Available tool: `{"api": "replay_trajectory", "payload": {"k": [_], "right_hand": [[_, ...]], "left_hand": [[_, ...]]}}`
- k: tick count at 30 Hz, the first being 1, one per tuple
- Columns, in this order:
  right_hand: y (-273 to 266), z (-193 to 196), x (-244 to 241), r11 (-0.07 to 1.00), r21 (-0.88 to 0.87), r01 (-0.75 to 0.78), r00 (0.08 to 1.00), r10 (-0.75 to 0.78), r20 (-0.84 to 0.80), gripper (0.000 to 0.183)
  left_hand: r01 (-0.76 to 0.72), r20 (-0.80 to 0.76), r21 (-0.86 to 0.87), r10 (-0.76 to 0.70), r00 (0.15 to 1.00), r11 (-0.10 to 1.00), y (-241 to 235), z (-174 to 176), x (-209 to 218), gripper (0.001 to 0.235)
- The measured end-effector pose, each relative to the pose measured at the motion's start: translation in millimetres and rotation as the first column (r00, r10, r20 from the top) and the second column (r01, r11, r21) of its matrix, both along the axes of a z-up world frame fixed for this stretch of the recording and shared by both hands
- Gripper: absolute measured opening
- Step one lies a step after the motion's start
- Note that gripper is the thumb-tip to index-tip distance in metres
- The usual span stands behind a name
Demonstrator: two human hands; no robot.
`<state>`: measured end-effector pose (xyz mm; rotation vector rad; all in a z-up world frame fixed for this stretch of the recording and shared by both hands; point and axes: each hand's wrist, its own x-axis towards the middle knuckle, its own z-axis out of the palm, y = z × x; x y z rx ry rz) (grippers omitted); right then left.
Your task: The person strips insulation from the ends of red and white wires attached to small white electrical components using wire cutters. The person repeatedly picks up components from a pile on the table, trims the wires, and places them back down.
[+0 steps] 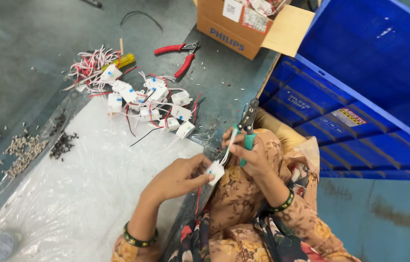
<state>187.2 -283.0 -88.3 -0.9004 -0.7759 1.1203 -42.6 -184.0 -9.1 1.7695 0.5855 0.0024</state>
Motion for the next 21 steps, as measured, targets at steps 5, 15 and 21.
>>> {"api": "replay_trajectory", "payload": {"k": [5,15,21], "right_hand": [[-10,-4,7,0.991,-0.128,-0.044,0.989,0.062,0.137,0.030],[-17,-9,11,0.989,-0.043,-0.141,0.932,0.148,0.332,0.008],[-14,-2,5,0.999,-0.038,0.003,0.950,0.010,0.313,0.011]], "left_hand": [[0.174,-0.173,0.033,-0.166,0.971,0.984,1,-2,-7,0.033],[-0.330,0.111,0.103,0.319,0.941,0.938,-33,-22,36,0.030],[-0.340,0.102,-0.002,0.338,0.935,0.940,-25,-21,28,0.019]]}}
